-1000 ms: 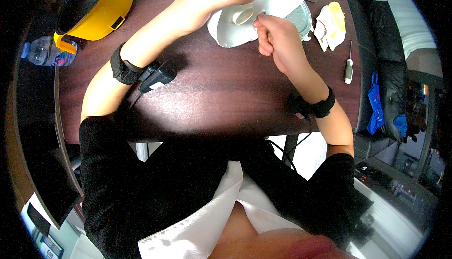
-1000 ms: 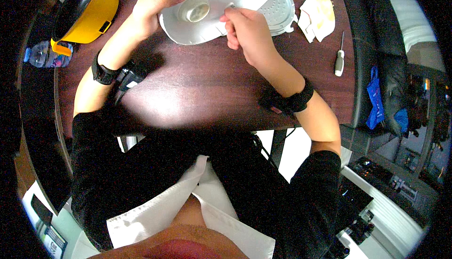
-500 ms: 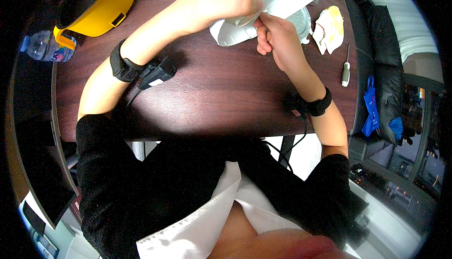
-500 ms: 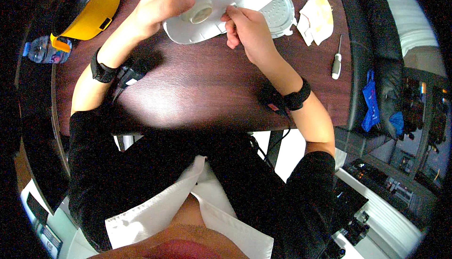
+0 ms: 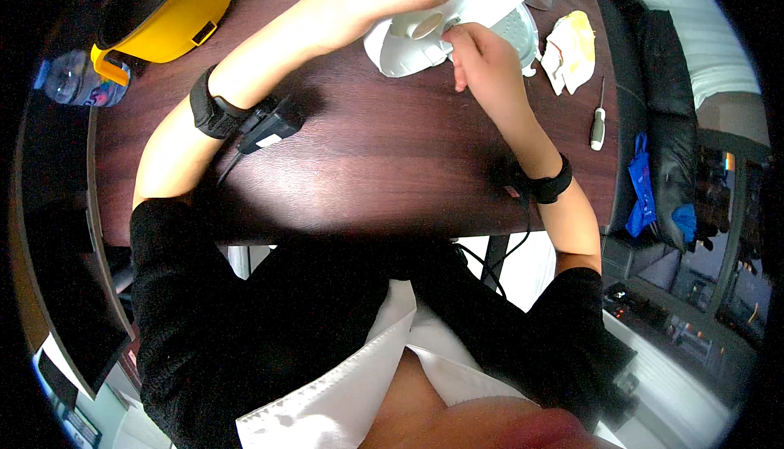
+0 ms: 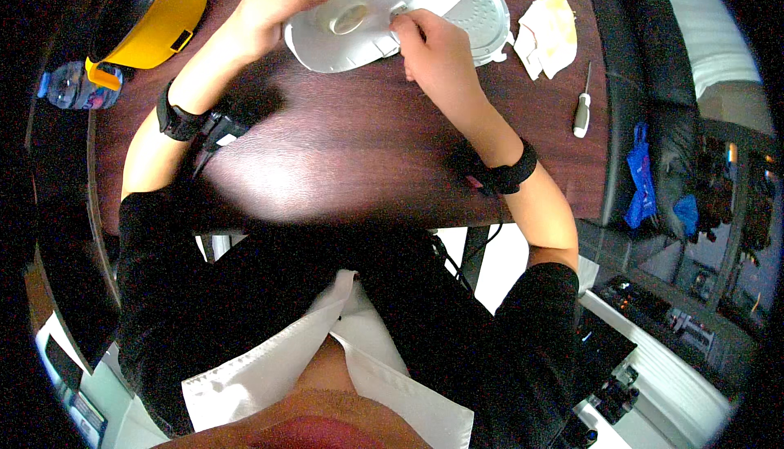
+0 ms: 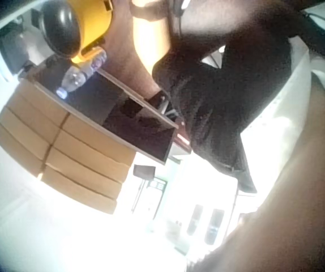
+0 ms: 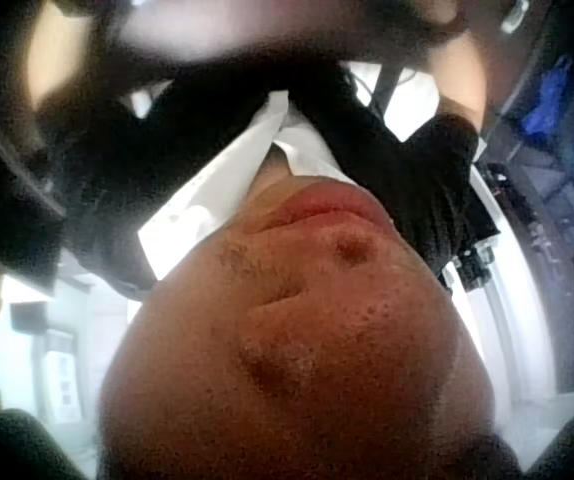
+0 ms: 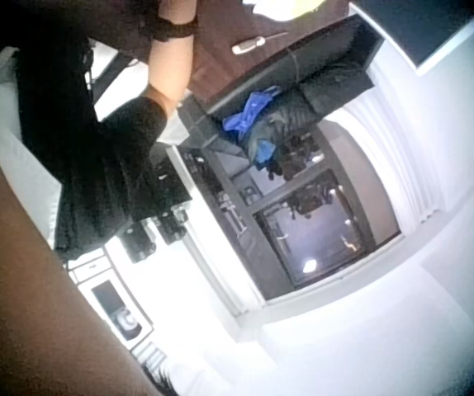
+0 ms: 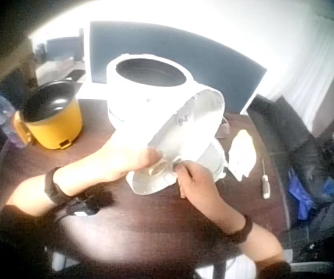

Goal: The person assembles a white plastic appliance lid by inserting small metal pins and tightening them with a screwdriver. They handle the lid, a perforated insert, and a yellow cap, then use a screwdriver to secure the pins into the lid.

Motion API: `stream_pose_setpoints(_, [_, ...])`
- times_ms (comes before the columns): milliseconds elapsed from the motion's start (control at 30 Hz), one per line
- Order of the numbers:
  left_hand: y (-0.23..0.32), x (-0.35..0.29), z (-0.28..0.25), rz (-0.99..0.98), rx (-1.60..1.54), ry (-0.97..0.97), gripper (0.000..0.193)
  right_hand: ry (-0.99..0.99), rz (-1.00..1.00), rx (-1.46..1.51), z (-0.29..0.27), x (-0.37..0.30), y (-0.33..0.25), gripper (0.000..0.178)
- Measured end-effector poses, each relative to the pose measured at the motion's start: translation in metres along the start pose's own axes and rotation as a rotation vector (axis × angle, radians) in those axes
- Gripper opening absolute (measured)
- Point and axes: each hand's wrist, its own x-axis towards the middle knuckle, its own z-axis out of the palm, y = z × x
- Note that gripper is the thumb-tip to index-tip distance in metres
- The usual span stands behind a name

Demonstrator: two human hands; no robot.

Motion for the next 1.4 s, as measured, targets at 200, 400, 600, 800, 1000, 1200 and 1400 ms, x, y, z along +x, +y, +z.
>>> stream_pose_setpoints(200, [-0.003,-0.008,-0.013,-0.193,-0.098,-0.05,0.046,0.201,-0.241,-0.396,0.004,-0.006,-0.007,0.025])
stream_pose_setpoints(400, [-0.028,-0.02,-0.032,0.03,0.264,0.045,0.037,0.045,0.039,0.214,0.01,-0.001,-0.01,0.028])
stream_pose_setpoints(600, [-0.004,-0.011,-0.019,-0.123,0.069,-0.067,0.055,-0.163,0.216,0.987,0.014,0.004,-0.011,0.025])
stream_pose_setpoints(800, [0.002,-0.001,-0.021,-0.136,0.0,-0.123,0.056,-0.263,0.304,0.698,-0.013,-0.015,-0.014,0.026])
stream_pose_setpoints(1000, [0.008,0.001,-0.027,-0.167,-0.034,-0.155,0.057,0.136,0.087,-0.365,-0.1,-0.056,0.003,0.025])
stream_pose_setpoints(1200, [0.007,0.006,-0.03,-0.188,-0.082,-0.193,0.059,0.489,0.292,-1.152,-0.216,-0.092,0.073,0.058])
stream_pose_setpoints(1400, [0.007,0.009,-0.036,-0.209,-0.115,-0.186,0.061,0.381,0.521,-1.162,-0.242,-0.091,0.141,0.07])
